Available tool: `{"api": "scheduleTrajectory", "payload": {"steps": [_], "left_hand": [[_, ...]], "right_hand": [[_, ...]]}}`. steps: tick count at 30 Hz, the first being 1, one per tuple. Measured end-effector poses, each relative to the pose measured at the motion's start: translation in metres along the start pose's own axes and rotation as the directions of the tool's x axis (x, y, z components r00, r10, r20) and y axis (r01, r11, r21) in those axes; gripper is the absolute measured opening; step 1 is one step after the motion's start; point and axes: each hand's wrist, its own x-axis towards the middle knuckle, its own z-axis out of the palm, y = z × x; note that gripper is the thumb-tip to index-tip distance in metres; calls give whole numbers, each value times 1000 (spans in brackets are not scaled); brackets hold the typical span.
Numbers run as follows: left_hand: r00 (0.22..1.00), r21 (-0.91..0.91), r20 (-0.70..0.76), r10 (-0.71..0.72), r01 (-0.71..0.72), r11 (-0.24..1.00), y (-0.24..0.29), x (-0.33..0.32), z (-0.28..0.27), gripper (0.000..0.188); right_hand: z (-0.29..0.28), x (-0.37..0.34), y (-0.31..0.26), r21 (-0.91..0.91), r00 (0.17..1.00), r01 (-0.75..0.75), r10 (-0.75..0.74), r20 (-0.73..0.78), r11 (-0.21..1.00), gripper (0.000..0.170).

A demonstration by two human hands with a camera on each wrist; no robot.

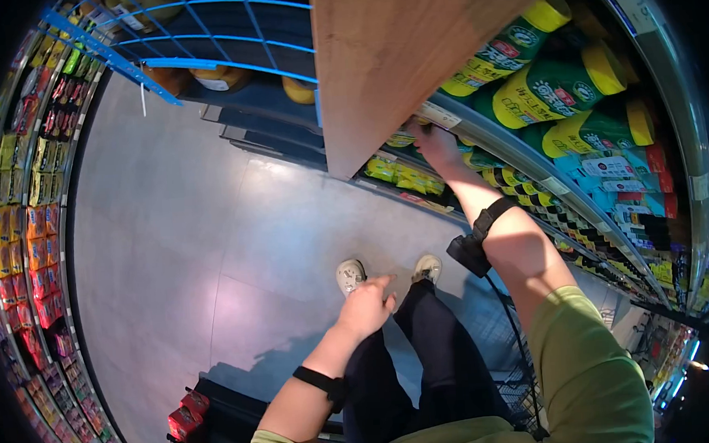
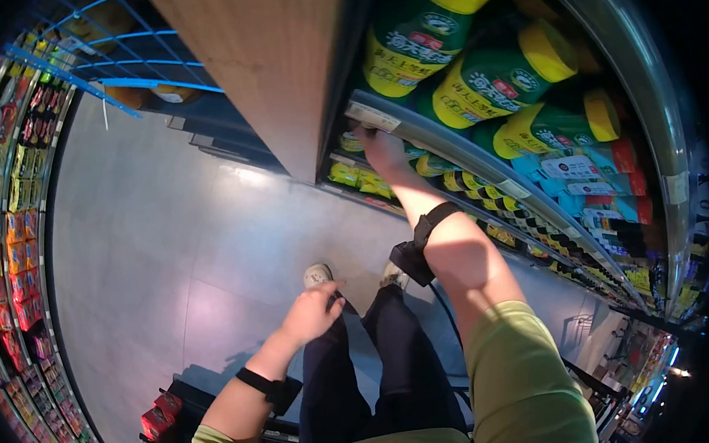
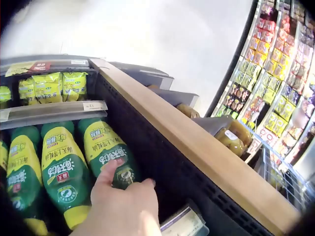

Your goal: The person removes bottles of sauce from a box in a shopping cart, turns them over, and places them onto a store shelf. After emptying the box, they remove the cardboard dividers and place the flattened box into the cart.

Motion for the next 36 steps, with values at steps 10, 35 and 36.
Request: {"api": "scheduleTrajectory", "payload": {"steps": [10, 35, 36], "left_hand": [[937, 218, -156, 313, -277, 936, 70, 113, -48, 48], [966, 552, -194, 169, -35, 833, 131, 286, -21, 39], [965, 619, -118, 235, -114, 777, 126, 289, -26, 40]], "right_hand": [[-80, -117, 5, -8, 964, -18, 15, -267, 1000, 58], [-123, -84, 125, -185, 946, 52, -108, -306, 981, 31], [-122, -81, 124, -183, 945, 50, -106, -308, 982, 31]]}}
